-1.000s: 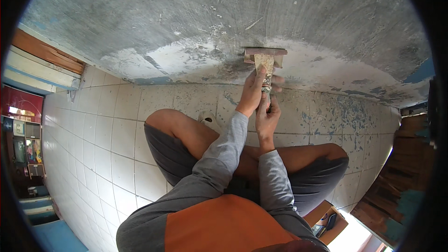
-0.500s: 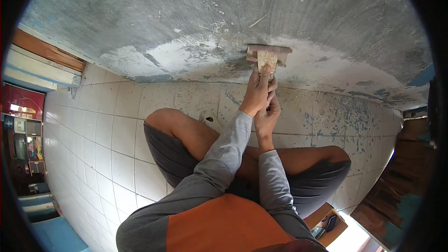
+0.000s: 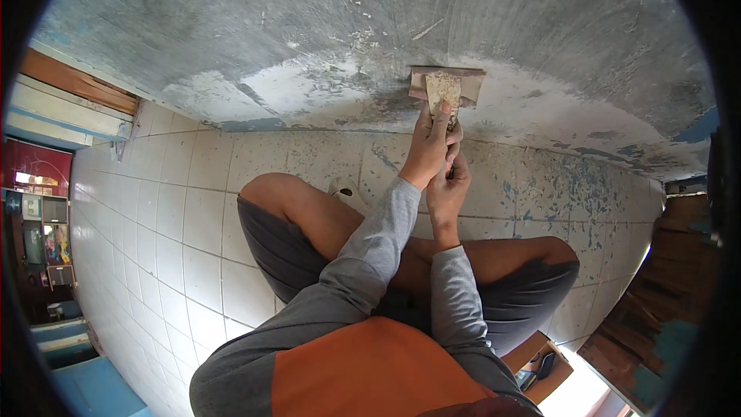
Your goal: The person scrapes loose paint and debris from a wall using a metal scraper and applies filler material to the damaged area with the tool and by hand.
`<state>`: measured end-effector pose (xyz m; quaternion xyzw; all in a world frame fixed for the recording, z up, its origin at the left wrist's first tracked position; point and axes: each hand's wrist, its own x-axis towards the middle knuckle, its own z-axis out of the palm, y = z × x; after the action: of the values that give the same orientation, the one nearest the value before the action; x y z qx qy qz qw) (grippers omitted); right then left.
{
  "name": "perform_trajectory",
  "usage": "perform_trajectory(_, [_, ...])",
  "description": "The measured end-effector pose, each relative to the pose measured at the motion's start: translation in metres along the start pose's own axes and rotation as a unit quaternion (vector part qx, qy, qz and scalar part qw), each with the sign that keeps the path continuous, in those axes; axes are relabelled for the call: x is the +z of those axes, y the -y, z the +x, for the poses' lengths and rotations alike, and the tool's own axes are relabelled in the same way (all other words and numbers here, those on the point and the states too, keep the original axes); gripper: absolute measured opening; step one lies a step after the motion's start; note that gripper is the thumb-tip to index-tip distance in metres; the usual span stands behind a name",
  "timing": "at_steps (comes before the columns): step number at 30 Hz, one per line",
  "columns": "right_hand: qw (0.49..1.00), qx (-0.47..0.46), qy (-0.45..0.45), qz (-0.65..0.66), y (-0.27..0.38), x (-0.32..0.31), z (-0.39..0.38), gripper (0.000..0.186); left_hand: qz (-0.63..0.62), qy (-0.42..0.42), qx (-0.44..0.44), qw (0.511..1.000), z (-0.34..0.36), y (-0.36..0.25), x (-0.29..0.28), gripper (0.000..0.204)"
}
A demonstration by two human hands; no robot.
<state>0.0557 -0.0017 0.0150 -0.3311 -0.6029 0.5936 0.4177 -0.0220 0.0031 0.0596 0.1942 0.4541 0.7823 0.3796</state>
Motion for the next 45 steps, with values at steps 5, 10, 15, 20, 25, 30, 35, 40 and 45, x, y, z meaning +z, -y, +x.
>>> perform_trajectory(5, [1.0,0.014,-0.007,-0.013,-0.021,-0.003,-0.009,0.013,-0.015,-0.025,-0.015,0.999,-0.003,0.025,-0.012,0.031])
perform_trajectory(10, [0.994,0.107,0.008,0.005,-0.025,-0.008,-0.014,0.017,-0.038,-0.019,0.01,0.999,-0.005,0.041,-0.018,0.032])
perform_trajectory(15, [0.999,-0.022,-0.024,-0.003,-0.005,-0.008,-0.005,0.017,0.004,-0.011,-0.004,1.0,-0.01,0.007,0.006,0.034])
perform_trajectory(20, [1.0,-0.003,0.017,0.014,0.026,-0.001,0.003,0.017,0.008,-0.026,0.022,0.999,-0.006,-0.021,0.015,0.033])
perform_trajectory(25, [0.995,0.076,0.05,0.04,-0.004,-0.009,-0.004,0.018,-0.009,-0.067,-0.008,0.998,-0.008,0.011,-0.003,0.03])
perform_trajectory(30, [0.989,0.135,0.052,0.033,-0.033,-0.015,-0.015,0.021,-0.039,-0.087,-0.035,0.995,-0.01,0.047,-0.021,0.029])
perform_trajectory(35, [0.995,0.092,0.008,-0.035,-0.021,-0.012,-0.018,0.022,-0.033,-0.069,-0.03,0.997,-0.013,0.036,-0.011,0.027])
perform_trajectory(40, [0.999,-0.043,-0.003,-0.031,0.028,-0.004,-0.003,0.024,0.035,-0.04,-0.012,0.998,-0.01,-0.017,0.015,0.029])
perform_trajectory(45, [0.993,0.101,0.035,0.058,0.002,-0.012,-0.008,0.026,0.007,-0.062,-0.013,0.998,-0.011,0.014,0.002,0.029])
